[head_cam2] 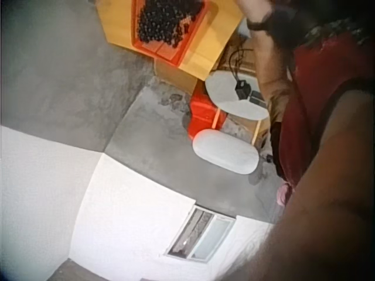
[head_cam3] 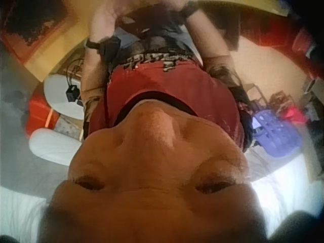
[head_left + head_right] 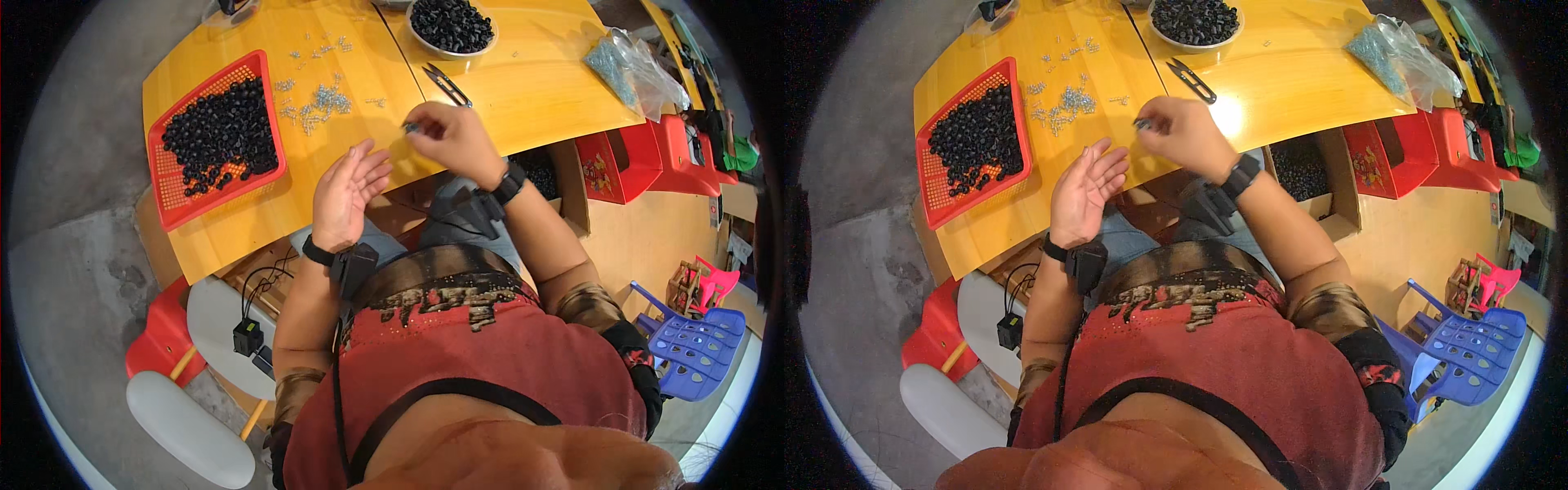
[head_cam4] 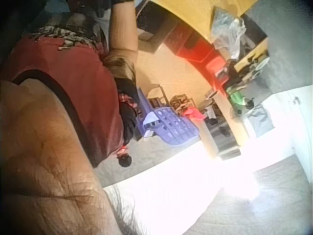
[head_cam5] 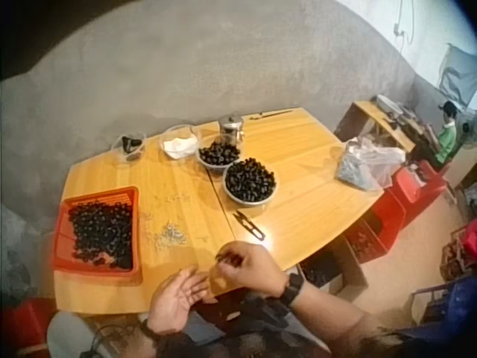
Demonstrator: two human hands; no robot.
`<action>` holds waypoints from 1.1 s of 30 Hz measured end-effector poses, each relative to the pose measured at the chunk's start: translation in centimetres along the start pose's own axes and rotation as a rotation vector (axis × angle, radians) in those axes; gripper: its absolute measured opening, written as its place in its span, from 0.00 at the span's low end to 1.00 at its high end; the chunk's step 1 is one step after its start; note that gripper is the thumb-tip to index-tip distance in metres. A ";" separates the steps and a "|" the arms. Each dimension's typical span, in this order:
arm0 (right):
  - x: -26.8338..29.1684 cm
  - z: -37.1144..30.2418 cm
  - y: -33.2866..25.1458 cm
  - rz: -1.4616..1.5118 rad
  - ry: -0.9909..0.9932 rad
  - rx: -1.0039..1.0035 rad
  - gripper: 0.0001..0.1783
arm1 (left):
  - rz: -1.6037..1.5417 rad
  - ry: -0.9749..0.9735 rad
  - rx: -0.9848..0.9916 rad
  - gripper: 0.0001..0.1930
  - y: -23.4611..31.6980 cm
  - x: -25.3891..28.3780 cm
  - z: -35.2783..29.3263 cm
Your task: The person sorts small black plastic parts and silver screws by hand, placing them into separate containers on a table.
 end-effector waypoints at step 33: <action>3.5 19.4 2.6 0.846 0.191 -0.115 0.12 | -0.091 0.176 -0.155 0.11 0.9 8.1 1.3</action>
Point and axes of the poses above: each hand's wrist, its own z-axis towards the middle knuckle, its own x-axis out of the back of the hand, y = z × x, the point moved 2 cm from there along z, towards the middle knuckle, and after that the axes turned 5 degrees about z, right-handed, at the moved point
